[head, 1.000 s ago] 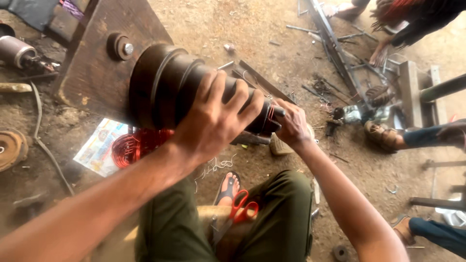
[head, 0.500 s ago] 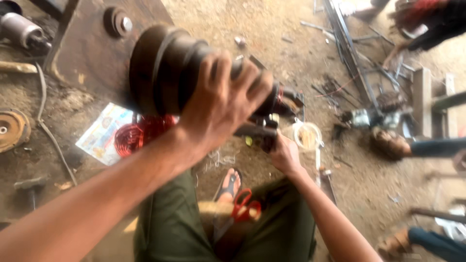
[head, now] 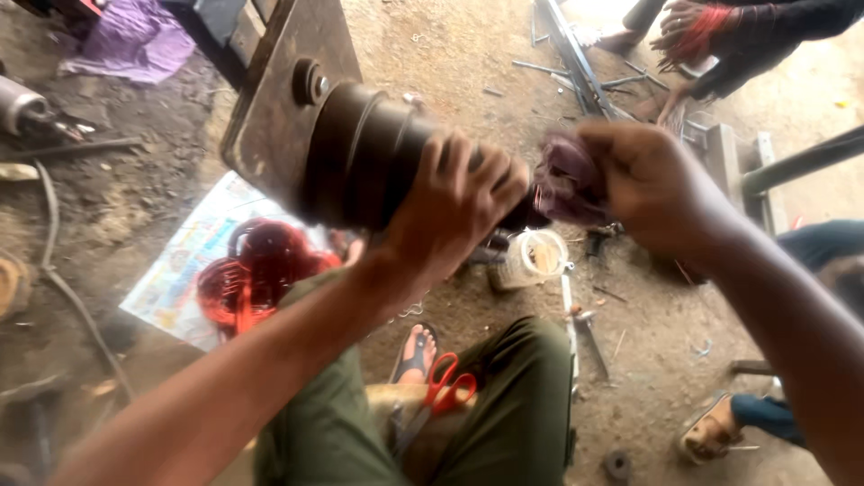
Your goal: The person removes a bundle of red copper wire from a cylindrical motor component, then re-wraps the wire around the component by hand. The person adjusts the wire position and tightens the winding while seated on the ground.
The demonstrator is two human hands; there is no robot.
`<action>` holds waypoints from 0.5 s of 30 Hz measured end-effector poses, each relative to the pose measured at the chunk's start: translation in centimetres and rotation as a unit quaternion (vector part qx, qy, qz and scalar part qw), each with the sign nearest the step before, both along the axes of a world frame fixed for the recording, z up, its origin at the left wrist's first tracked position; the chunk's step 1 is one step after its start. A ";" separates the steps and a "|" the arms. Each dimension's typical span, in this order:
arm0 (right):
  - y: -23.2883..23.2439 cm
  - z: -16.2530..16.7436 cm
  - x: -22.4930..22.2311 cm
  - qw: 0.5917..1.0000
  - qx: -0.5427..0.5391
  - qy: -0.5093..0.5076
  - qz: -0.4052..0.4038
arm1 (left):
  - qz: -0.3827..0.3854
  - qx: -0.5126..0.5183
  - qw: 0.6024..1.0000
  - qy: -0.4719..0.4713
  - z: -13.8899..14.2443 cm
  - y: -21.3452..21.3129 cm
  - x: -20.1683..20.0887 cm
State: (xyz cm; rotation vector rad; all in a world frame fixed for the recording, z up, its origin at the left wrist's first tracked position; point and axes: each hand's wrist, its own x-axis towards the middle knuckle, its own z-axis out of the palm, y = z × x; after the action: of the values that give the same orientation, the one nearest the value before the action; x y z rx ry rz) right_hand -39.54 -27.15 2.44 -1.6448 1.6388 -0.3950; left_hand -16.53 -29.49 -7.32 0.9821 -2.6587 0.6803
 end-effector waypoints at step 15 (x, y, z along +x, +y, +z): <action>5.2 -33.9 0.7 0.973 -0.185 0.125 0.052 | 0.019 -0.037 0.994 0.099 -4.5 -2.4 2.6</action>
State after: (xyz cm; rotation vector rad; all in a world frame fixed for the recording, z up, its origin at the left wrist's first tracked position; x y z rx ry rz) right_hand -38.84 -21.97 -31.49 -2.1218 1.7260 -0.4788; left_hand -13.96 -31.92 -11.84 1.0248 -2.4324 0.6476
